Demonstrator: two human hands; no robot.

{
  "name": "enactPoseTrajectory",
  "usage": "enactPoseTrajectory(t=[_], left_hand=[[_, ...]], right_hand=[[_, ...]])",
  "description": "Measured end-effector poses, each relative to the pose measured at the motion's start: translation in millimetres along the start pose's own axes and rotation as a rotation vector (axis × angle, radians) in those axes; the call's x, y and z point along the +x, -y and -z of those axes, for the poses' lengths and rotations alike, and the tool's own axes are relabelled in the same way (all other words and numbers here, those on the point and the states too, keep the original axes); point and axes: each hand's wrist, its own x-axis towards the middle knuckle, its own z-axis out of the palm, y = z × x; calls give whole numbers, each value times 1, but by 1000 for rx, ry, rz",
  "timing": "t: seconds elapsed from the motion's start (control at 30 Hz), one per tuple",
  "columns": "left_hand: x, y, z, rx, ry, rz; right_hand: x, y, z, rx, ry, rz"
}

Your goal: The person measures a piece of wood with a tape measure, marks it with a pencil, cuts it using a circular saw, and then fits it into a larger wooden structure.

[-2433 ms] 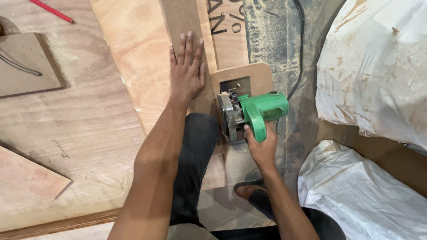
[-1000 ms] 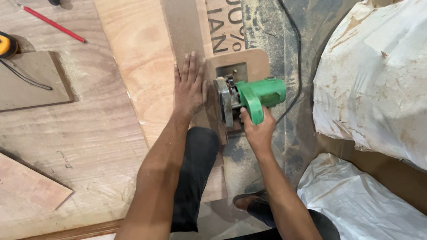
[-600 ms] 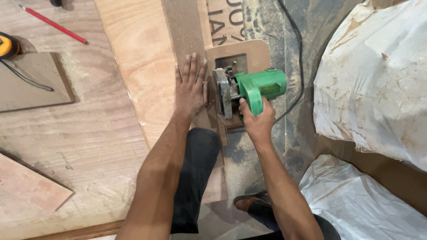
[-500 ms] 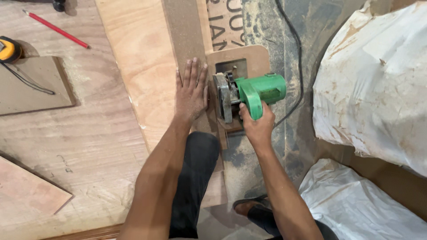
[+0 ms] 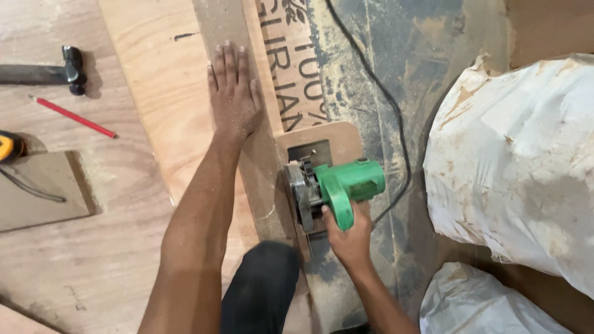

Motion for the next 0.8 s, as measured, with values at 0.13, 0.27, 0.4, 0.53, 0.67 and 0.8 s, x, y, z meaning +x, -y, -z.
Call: enactPoseTrajectory(t=[0.13,0.27,0.4,0.53,0.67,0.8], left_hand=[[1,3,-1,-26,-19,-13],[3,2,0,-17,-42,-20],[2,3,-2,-18,-38,-14],[5,6,-5,-16,-65,-35],[3,5,-7,-35,-60,-28],[1,7,-6,-25,-75,-34]], right_hand=[[-1,-2,-3,12,53,-250],[0,-2,-2,10,19,-101],[3,-2,-3,7,31,-176],[7,0,-7,57,37,-209],[20,2,-12,117,68,-260],[42,6,-18,82,47,-184]])
